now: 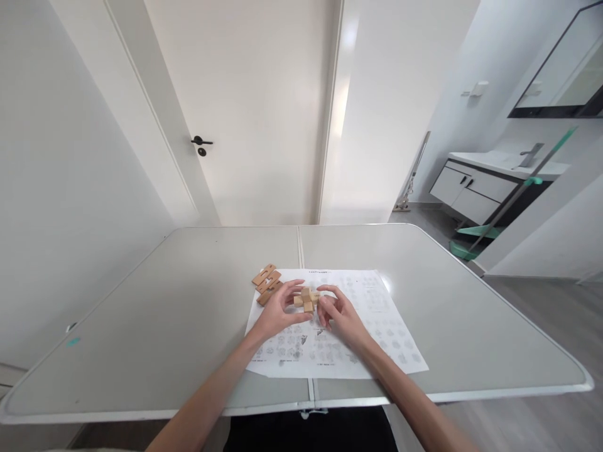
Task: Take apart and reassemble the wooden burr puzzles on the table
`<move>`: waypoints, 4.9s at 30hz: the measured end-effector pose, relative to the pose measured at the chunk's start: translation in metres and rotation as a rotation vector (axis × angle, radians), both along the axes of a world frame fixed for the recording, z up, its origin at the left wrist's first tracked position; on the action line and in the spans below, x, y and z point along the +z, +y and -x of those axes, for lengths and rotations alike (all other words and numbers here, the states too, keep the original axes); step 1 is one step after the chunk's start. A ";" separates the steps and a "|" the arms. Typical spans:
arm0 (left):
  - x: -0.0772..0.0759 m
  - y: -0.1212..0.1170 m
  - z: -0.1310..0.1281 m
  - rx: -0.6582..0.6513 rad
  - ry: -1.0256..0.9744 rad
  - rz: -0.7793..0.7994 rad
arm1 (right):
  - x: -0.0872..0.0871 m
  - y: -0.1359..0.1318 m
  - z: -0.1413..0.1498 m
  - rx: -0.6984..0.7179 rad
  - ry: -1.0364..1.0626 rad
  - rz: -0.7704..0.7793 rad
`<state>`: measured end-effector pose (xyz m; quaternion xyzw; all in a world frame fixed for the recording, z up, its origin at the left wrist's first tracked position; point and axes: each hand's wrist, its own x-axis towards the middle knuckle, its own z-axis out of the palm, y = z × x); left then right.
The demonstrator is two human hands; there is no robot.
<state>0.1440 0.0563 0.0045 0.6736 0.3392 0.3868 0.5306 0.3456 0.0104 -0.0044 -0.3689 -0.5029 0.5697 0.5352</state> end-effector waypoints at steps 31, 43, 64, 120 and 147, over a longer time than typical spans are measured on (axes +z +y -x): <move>-0.003 0.002 0.006 -0.033 0.048 -0.084 | -0.008 0.000 -0.009 0.167 -0.068 0.047; -0.008 -0.001 0.003 0.073 0.126 -0.206 | -0.020 0.000 -0.002 -0.051 -0.194 -0.054; -0.002 -0.005 -0.003 0.179 0.150 -0.193 | -0.016 -0.002 0.002 -0.091 -0.201 -0.116; -0.002 -0.013 -0.004 0.019 0.228 -0.087 | -0.023 0.000 0.000 -0.017 -0.071 -0.051; -0.010 0.005 -0.005 0.183 -0.139 0.167 | -0.043 0.006 -0.004 -0.310 -0.660 -0.329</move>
